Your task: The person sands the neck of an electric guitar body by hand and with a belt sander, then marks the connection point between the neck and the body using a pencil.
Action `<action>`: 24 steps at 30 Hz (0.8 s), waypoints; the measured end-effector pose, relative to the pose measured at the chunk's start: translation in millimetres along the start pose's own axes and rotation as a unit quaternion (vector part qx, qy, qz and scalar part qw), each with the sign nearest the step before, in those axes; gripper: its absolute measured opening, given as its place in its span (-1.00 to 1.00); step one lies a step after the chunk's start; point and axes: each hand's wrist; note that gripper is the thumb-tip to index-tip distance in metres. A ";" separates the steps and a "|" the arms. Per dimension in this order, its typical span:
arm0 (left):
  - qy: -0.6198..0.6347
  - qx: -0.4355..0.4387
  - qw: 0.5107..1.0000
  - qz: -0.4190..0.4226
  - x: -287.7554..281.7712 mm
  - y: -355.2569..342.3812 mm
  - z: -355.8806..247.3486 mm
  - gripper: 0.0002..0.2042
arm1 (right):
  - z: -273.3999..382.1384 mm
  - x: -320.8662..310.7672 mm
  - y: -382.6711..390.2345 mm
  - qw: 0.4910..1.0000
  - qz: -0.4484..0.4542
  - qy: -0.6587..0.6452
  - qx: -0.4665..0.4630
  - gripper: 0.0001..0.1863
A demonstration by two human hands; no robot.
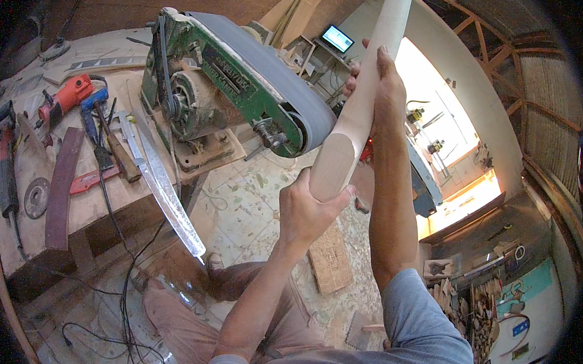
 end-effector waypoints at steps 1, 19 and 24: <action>0.001 -0.003 1.000 0.000 0.5 0.6 0.2 -0.50 | -1.5 -2.3 -1.2 1.000 -0.003 -0.002 0.003 -0.47; 0.085 -0.051 0.994 0.040 -1.1 6.3 3.0 -0.51 | -3.2 8.6 7.0 0.998 -0.017 0.068 -0.005 -0.42; 0.103 -0.056 0.992 0.047 -1.3 6.7 9.5 -0.51 | -2.1 14.3 9.2 0.997 -0.017 0.076 -0.009 -0.43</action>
Point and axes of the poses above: each hand's wrist, its own y-axis away from the middle knuckle, its own x-axis out of the palm, z = x × y, and after that the axes turned 5 degrees about -x, right-handed
